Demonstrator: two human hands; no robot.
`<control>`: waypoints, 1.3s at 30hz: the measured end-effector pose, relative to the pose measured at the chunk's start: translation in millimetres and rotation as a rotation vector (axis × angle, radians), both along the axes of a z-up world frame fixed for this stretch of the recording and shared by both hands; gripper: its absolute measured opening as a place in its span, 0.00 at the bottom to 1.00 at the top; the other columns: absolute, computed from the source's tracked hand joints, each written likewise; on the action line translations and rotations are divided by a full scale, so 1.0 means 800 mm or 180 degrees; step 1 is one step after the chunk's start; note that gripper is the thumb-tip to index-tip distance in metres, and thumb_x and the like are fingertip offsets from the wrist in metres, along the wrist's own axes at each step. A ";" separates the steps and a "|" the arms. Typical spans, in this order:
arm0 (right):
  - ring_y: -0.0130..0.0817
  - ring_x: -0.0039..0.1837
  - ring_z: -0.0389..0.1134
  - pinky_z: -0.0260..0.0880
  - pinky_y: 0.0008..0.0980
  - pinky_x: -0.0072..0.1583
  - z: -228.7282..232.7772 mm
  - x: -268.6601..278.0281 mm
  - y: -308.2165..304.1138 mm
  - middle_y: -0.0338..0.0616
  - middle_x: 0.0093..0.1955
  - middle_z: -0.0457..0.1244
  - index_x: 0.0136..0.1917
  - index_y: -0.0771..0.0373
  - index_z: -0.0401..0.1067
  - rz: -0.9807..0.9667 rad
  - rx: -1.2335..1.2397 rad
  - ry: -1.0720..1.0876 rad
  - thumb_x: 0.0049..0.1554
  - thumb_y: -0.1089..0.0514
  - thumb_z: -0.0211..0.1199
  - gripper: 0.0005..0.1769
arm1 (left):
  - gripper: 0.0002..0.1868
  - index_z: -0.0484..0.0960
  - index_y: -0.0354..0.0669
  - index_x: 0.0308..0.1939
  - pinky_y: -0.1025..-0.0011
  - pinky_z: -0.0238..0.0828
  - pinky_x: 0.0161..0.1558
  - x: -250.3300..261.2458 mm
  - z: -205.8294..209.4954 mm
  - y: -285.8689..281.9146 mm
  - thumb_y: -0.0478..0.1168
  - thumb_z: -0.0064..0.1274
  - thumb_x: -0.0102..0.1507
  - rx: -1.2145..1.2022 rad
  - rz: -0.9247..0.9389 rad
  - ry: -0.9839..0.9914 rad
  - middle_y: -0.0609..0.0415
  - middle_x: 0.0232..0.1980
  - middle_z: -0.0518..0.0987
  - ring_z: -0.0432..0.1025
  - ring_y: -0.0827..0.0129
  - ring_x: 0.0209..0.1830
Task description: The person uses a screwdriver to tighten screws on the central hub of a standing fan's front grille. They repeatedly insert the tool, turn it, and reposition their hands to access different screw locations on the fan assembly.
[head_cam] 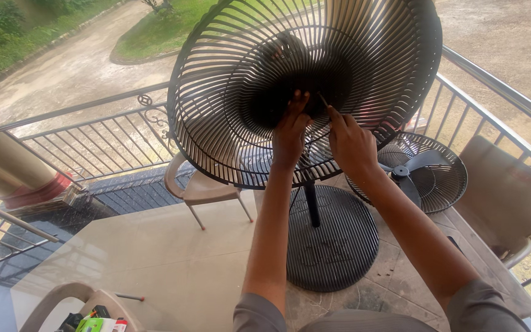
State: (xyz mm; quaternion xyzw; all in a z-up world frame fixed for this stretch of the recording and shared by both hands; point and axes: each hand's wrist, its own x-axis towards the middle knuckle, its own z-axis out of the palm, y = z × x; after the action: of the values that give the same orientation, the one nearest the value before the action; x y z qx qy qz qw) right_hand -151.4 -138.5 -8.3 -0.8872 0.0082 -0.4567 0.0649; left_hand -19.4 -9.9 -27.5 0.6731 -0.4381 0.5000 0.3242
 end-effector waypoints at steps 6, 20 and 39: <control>0.35 0.32 0.66 0.67 0.34 0.34 0.001 -0.002 -0.004 0.47 0.46 0.67 0.73 0.67 0.66 0.0128 0.0132 -0.0067 0.63 0.62 0.57 0.24 | 0.06 0.74 0.44 0.43 0.63 0.68 0.74 -0.003 0.001 -0.005 0.40 0.53 0.69 -0.0073 -0.0129 0.0105 0.56 0.67 0.77 0.68 0.63 0.74; 0.31 0.28 0.65 0.65 0.29 0.27 0.018 0.001 0.008 0.49 0.44 0.66 0.73 0.68 0.64 -0.0428 -0.0528 0.0395 0.56 0.63 0.60 0.31 | 0.04 0.75 0.45 0.39 0.65 0.66 0.71 -0.001 -0.003 -0.002 0.37 0.54 0.68 0.0036 -0.0107 0.0068 0.58 0.65 0.78 0.64 0.60 0.76; 0.50 0.36 0.71 0.72 0.41 0.34 0.043 0.002 0.015 0.61 0.46 0.67 0.71 0.73 0.64 -0.0169 -0.0054 0.0709 0.58 0.63 0.58 0.28 | 0.07 0.77 0.42 0.37 0.59 0.59 0.79 -0.004 0.005 0.004 0.38 0.52 0.70 0.0152 -0.0334 -0.0089 0.56 0.66 0.78 0.60 0.59 0.78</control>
State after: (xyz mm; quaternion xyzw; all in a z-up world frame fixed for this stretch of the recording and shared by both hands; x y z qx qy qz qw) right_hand -149.6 -126.7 26.3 -0.9325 0.0349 -0.3568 0.0440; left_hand -22.7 -6.4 -23.3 0.6496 -0.4891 0.4811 0.3277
